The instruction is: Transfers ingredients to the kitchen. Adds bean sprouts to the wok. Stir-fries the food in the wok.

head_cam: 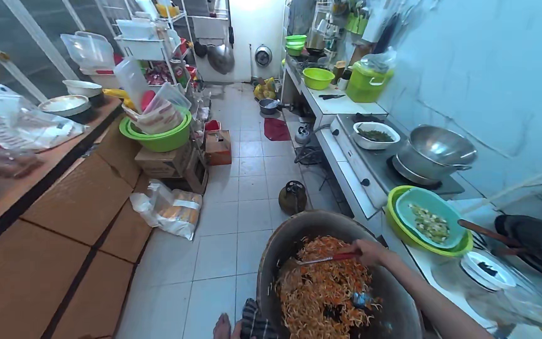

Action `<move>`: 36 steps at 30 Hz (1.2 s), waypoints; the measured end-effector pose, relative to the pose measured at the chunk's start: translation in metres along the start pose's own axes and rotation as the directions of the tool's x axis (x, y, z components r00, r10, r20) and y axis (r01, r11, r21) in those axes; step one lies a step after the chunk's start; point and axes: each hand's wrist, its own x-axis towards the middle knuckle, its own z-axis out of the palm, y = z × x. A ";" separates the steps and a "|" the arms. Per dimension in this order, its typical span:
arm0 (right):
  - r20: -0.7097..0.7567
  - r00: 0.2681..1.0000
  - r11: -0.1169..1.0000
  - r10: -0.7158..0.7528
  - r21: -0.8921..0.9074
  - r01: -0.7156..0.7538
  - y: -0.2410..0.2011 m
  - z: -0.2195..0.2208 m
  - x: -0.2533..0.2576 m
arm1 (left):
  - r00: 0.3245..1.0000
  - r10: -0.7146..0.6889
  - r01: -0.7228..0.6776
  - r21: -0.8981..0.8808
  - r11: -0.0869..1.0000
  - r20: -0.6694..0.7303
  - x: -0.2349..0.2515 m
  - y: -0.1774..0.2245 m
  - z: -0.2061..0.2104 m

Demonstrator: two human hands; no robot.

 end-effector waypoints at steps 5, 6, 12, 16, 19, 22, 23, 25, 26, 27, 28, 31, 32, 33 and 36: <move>-0.236 0.971 0.986 0.031 -0.152 -0.068 -0.029 -0.018 -0.116 | 0.998 -0.003 0.010 -0.122 0.992 0.055 -0.017 0.024 -0.014; -0.346 0.938 0.989 0.019 -0.130 -0.068 -0.025 -0.009 -0.144 | 0.998 -0.009 0.016 -0.121 0.992 0.062 -0.020 0.027 -0.016; -0.541 0.836 0.979 0.090 0.204 0.027 -0.012 0.118 -0.230 | 0.997 -0.055 0.062 -0.137 0.989 0.049 -0.025 0.043 -0.019; -0.282 0.903 0.945 0.325 0.063 -0.321 -0.016 0.160 -0.233 | 0.998 -0.054 0.057 -0.101 0.993 0.026 -0.021 0.038 -0.016; -0.164 0.880 0.896 0.445 0.088 -0.436 0.012 0.123 -0.233 | 0.999 -0.035 0.036 -0.061 0.998 0.003 -0.018 0.034 -0.011; 0.007 0.815 0.814 0.580 -0.029 -0.580 0.009 0.053 -0.232 | 1.000 -0.017 0.016 -0.032 0.999 -0.001 -0.017 0.033 -0.010; 0.050 0.793 0.793 0.607 -0.104 -0.601 0.007 0.035 -0.228 | 1.000 -0.008 0.008 -0.029 1.000 0.003 -0.016 0.033 -0.011; 0.078 0.765 0.761 0.639 -0.211 -0.614 0.013 0.019 -0.217 | 1.000 -0.012 0.013 -0.034 0.999 0.024 -0.016 0.033 -0.013; 0.090 0.752 0.749 0.653 -0.224 -0.623 0.020 0.019 -0.211 | 0.999 -0.020 0.021 -0.035 0.999 0.031 -0.017 0.033 -0.013; 0.125 0.736 0.742 0.666 -0.210 -0.636 0.028 0.021 -0.206 | 0.999 -0.025 0.026 -0.038 0.999 0.033 -0.018 0.034 -0.013; 0.181 0.715 0.737 0.675 -0.166 -0.655 0.036 0.024 -0.201 | 0.999 -0.024 0.025 -0.037 0.999 0.029 -0.017 0.034 -0.013; 0.385 0.652 0.720 0.653 -0.049 -0.693 0.052 0.042 -0.190 | 0.999 -0.031 0.031 -0.024 0.999 0.014 -0.017 0.030 -0.009; 0.441 0.643 0.722 0.626 -0.017 -0.692 0.055 0.051 -0.188 | 0.999 -0.032 0.032 -0.015 0.999 0.011 -0.017 0.029 -0.008; 0.494 0.633 0.730 0.597 -0.006 -0.683 0.056 0.058 -0.185 | 0.999 -0.034 0.034 -0.005 0.999 0.012 -0.016 0.028 -0.008; 0.612 0.630 0.793 0.478 0.007 -0.609 0.046 0.074 -0.180 | 0.999 -0.046 0.046 0.018 0.999 0.013 -0.014 0.027 -0.007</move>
